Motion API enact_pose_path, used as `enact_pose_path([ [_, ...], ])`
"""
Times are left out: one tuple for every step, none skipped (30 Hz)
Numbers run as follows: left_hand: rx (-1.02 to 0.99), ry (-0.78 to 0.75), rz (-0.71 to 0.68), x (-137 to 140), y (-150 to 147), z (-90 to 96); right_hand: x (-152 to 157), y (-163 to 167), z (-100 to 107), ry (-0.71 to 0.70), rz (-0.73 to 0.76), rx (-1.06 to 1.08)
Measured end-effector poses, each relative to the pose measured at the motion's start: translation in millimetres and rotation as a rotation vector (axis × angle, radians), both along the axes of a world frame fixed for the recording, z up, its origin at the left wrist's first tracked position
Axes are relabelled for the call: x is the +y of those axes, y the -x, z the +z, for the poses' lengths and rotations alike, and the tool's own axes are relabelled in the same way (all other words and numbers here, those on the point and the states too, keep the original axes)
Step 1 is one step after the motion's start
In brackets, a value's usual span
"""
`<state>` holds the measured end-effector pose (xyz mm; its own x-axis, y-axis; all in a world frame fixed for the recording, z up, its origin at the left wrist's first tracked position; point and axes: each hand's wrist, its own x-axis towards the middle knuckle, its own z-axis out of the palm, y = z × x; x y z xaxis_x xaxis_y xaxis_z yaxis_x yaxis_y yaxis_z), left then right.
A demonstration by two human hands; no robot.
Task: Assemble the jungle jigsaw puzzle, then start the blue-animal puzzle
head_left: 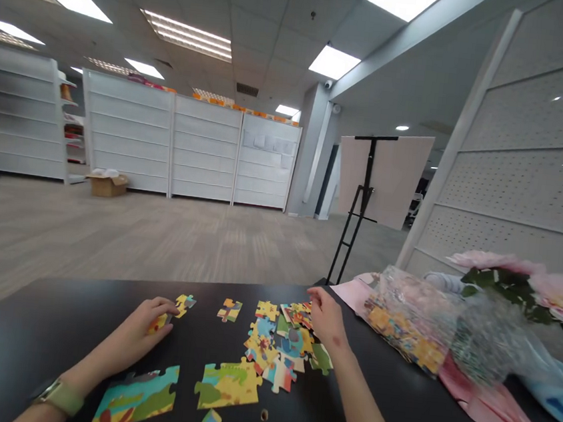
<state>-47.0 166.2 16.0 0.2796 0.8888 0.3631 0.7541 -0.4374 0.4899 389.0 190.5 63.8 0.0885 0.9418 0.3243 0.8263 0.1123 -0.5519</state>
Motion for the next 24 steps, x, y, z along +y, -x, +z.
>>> enact_pose_path([
  [0.001,0.002,-0.01,0,-1,-0.4,3,-4,-4,0.017,-0.021,-0.026],
  [0.002,0.004,-0.019,0,-1,-0.7,5,-6,-10,0.043,-0.034,-0.055],
  [0.005,0.007,-0.027,0,-2,-1.1,6,-7,-15,0.076,-0.037,-0.085],
  [0.007,0.008,-0.033,0,-2,-1.6,7,-7,-21,0.112,-0.035,-0.113],
  [0.009,0.009,-0.037,0,-2,-2.2,8,-6,-26,0.146,-0.026,-0.14],
  [0.012,0.008,-0.04,0,-2,-2.9,8,-6,-31,0.177,-0.014,-0.165],
  [0.014,0.004,-0.043,1,-1,-3.6,8,-6,-34,0.202,0.0,-0.188],
  [0.017,-0.003,-0.048,1,-1,-4.2,9,-7,-36,0.221,0.013,-0.209],
  [0.019,-0.012,-0.053,1,-1,-4.6,9,-8,-37,0.236,0.021,-0.228],
  [0.02,-0.02,-0.056,1,-1,-4.7,10,-9,-37,0.245,0.023,-0.245],
  [0.02,-0.026,-0.058,1,-1,-4.5,10,-11,-36,0.251,0.018,-0.26],
  [0.019,-0.031,-0.059,1,-2,-4.0,10,-13,-34,0.253,0.007,-0.272],
  [0.017,-0.031,-0.06,1,-2,-3.3,9,-15,-30,0.252,-0.007,-0.284],
  [0.016,-0.028,-0.062,0,-2,-2.4,8,-16,-26,0.246,-0.023,-0.295],
  [0.014,-0.026,-0.064,0,-2,-1.4,4,-17,-21,0.236,-0.041,-0.306],
  [0.012,-0.026,-0.064,0,-2,-0.6,-1,-18,-16,0.222,-0.055,-0.317],
  [0.008,-0.028,-0.063,0,-3,0.2,-9,-18,-12,0.205,-0.064,-0.328],
  [0.004,-0.029,-0.064,-1,-3,1.0,-19,-18,-10,0.181,-0.058,-0.343],
  [-0.001,-0.027,-0.064,-1,-3,1.7,-32,-19,-12,0.151,-0.042,-0.363],
  [-0.005,-0.026,-0.067,-2,-4,2.5,-46,-20,-18,0.124,-0.015,-0.383],
  [-0.009,-0.022,-0.072,-2,-6,3.4,-62,-23,-27,0.08,0.033,-0.419],
  [-0.01,-0.016,-0.078,-4,-7,4.4,-80,-27,-40,0.048,0.06,-0.443],
  [-0.01,-0.01,-0.084,-5,-9,5.5,-98,-33,-55,0.035,0.064,-0.444],
  [-0.008,-0.006,-0.087,-7,-11,6.7,-116,-41,-70,0.025,0.058,-0.429],
])
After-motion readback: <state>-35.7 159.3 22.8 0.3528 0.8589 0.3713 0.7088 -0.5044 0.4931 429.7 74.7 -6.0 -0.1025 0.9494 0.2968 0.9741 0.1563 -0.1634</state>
